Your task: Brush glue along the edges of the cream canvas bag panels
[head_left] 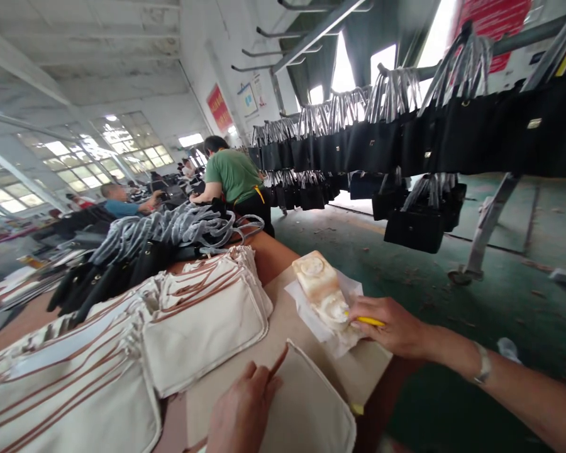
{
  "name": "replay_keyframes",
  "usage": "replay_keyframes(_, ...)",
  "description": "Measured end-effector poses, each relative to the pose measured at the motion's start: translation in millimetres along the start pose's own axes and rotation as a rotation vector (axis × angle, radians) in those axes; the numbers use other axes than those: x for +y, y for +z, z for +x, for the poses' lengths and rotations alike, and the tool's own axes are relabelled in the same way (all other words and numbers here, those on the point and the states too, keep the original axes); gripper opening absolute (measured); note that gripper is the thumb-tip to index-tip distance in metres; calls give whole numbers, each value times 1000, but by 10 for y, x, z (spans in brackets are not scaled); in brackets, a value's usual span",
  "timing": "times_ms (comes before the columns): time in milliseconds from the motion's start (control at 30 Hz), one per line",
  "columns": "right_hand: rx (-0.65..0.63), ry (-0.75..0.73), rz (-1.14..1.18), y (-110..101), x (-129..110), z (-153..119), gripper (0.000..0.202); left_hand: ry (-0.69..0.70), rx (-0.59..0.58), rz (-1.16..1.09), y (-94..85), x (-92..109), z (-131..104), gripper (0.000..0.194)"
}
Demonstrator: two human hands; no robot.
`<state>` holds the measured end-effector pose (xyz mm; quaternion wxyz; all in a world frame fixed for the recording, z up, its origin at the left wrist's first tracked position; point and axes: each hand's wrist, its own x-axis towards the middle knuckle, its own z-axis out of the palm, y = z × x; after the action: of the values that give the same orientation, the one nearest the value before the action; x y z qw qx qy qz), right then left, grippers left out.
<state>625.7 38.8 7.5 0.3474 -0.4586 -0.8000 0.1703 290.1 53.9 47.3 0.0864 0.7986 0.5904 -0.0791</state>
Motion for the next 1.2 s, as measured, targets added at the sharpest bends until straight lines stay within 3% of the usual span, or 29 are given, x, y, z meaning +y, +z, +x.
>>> replay_keyframes(100,-57,-72,-7,-131,-112,-125,17,-19,15,1,243,9,107,25)
replay_keyframes(167,-26,-52,58,-185,-160,-164,17,-28,54,1,344,18,185,24)
replay_keyframes(233,84,72,185,-153,-148,-165,18,-35,61,-15,415,63,271,25)
replay_keyframes(367,452,530,572,112,60,-152,30,-59,50,-75,513,195,452,24)
replay_keyframes(400,508,585,605,174,124,-165,32,-75,48,-95,530,210,492,23)
replay_keyframes(500,600,641,594,236,248,-257,34,-108,17,-184,563,182,588,22)
replay_keyframes(600,665,657,573,154,205,-355,32,-71,-18,-316,586,95,625,23)
replay_keyframes(733,652,619,743,103,-93,-335,27,13,-12,-503,577,36,549,26)
replay_keyframes(933,523,538,917,310,-602,-25,25,98,-14,-716,416,73,265,31)
replay_keyframes(1100,389,465,845,472,-733,168,24,138,-13,-888,272,167,82,29)
replay_keyframes(1200,411,422,790,480,-725,225,23,165,-26,-946,210,224,18,30)
